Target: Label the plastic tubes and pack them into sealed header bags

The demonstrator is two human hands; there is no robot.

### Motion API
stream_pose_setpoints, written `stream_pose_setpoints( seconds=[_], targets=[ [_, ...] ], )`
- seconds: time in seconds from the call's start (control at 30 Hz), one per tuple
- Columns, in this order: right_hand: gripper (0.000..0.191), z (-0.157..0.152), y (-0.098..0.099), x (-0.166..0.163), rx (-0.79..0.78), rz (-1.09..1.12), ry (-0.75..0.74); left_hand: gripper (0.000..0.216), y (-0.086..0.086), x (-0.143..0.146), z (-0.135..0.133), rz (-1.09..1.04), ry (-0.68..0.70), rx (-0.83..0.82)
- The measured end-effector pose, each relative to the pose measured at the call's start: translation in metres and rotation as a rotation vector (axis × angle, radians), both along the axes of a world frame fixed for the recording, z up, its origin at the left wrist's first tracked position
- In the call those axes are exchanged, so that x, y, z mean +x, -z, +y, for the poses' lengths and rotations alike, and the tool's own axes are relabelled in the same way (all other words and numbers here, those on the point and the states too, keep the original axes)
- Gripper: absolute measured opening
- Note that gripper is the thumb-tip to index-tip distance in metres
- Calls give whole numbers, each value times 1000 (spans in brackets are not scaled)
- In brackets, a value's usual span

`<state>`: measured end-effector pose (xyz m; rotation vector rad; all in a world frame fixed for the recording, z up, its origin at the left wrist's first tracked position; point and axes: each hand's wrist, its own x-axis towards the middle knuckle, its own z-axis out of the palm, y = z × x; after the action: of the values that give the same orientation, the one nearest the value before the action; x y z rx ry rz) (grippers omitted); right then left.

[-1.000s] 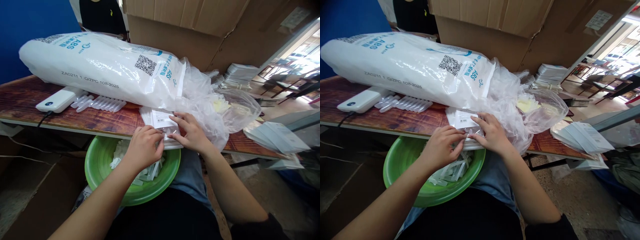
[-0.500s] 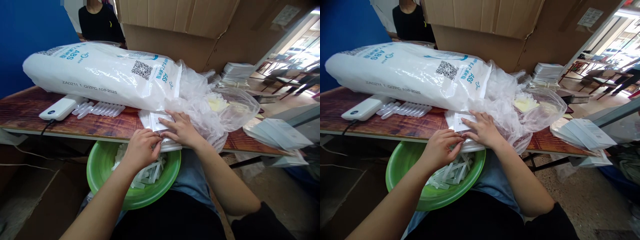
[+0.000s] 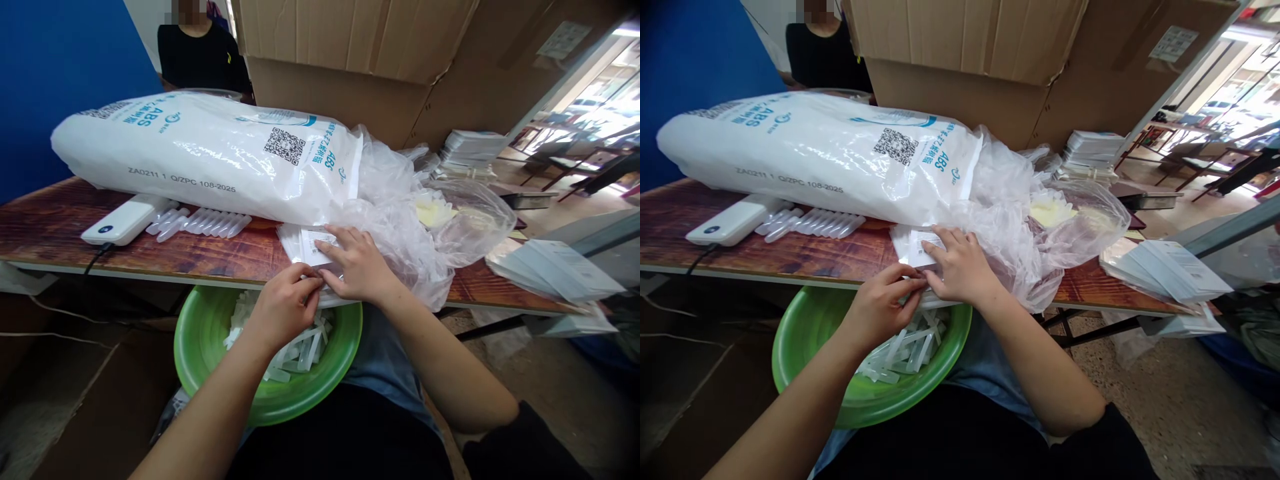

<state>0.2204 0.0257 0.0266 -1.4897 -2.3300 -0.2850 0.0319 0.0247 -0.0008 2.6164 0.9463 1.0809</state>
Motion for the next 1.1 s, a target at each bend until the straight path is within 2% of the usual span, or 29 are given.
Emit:
stream_pose_setpoints(
  seconds=[0.17, 0.47, 0.57, 0.77, 1.1],
  targets=[
    [49, 3, 1, -5, -2, 42, -24, 16, -1, 1, 0, -60, -43, -56],
    [47, 9, 11, -8, 17, 82, 48, 13, -7, 2, 3, -98, -136, -179],
    [47, 11, 13, 2, 14, 85, 2, 13, -8, 1, 3, -107, -149, -219],
    [37, 18, 17, 33, 43, 187, -225, 12, -13, 0, 4, -152, -170, -294],
    [32, 15, 28, 31, 97, 217, -178, 2, -12, -2, 6, -288, -158, -527]
  ],
)
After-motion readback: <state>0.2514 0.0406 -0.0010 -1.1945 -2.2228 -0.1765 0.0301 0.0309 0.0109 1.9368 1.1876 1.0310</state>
